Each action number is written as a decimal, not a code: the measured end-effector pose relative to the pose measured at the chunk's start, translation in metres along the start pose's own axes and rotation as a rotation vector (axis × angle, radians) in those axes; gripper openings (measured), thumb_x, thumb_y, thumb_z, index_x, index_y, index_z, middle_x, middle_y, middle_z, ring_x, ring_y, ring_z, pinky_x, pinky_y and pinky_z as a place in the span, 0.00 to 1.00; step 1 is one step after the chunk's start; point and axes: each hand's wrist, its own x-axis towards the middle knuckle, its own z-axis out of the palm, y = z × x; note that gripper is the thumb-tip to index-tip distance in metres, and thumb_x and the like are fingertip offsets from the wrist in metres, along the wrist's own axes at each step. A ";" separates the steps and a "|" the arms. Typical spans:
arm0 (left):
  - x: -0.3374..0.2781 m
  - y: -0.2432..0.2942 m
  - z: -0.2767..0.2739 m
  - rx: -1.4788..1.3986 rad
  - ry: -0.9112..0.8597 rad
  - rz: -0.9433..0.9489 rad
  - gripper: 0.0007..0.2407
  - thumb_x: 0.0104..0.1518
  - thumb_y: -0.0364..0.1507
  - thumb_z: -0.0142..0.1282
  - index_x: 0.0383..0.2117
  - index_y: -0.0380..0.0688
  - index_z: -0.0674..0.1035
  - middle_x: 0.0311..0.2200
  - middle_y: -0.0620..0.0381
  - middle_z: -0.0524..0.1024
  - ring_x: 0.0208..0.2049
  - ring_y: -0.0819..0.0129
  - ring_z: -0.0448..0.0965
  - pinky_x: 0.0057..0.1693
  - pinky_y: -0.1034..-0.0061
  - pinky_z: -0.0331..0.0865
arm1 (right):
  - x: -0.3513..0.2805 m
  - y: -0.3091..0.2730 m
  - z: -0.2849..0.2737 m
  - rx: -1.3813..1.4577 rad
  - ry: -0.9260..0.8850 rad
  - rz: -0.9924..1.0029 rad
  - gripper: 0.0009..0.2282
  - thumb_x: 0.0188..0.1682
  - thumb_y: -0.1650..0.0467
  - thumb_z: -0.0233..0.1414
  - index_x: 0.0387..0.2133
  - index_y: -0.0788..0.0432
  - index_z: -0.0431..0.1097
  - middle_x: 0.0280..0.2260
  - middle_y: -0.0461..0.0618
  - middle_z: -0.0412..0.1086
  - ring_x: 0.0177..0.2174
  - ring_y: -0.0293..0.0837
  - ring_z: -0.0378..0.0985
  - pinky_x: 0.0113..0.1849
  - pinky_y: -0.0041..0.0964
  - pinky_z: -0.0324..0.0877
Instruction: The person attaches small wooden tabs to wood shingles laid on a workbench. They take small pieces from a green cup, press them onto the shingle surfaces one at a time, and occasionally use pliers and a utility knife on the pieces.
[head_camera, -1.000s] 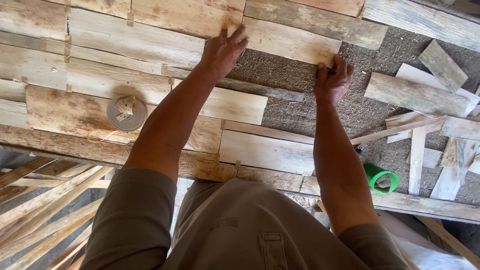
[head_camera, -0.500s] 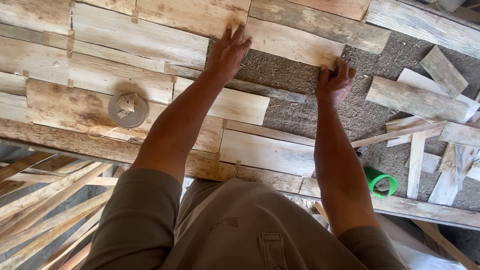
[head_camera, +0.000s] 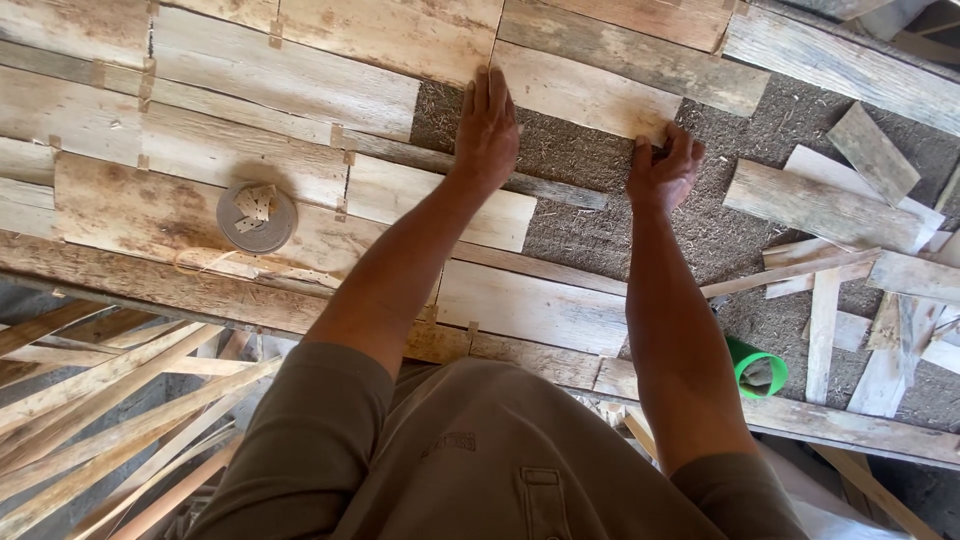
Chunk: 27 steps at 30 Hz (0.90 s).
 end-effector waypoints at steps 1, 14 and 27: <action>0.000 0.009 -0.015 0.000 0.001 -0.001 0.27 0.63 0.30 0.60 0.59 0.15 0.66 0.66 0.24 0.54 0.67 0.32 0.56 0.72 0.50 0.54 | 0.000 -0.001 -0.001 0.001 0.000 -0.001 0.19 0.44 0.63 0.68 0.47 0.48 0.72 0.44 0.49 0.65 0.37 0.45 0.74 0.33 0.43 0.79; -0.014 0.088 -0.023 -0.197 -0.108 0.061 0.37 0.61 0.48 0.57 0.69 0.37 0.56 0.70 0.25 0.38 0.72 0.32 0.41 0.75 0.47 0.44 | -0.003 -0.004 -0.004 0.026 0.008 -0.049 0.18 0.45 0.64 0.69 0.46 0.51 0.72 0.42 0.48 0.65 0.37 0.44 0.75 0.35 0.43 0.79; -0.006 0.088 -0.029 -0.143 -0.294 0.068 0.34 0.63 0.47 0.53 0.73 0.51 0.54 0.70 0.26 0.32 0.73 0.31 0.35 0.75 0.47 0.39 | 0.000 0.010 -0.007 0.083 0.006 -0.104 0.11 0.54 0.69 0.62 0.49 0.48 0.73 0.44 0.48 0.68 0.38 0.42 0.79 0.37 0.41 0.82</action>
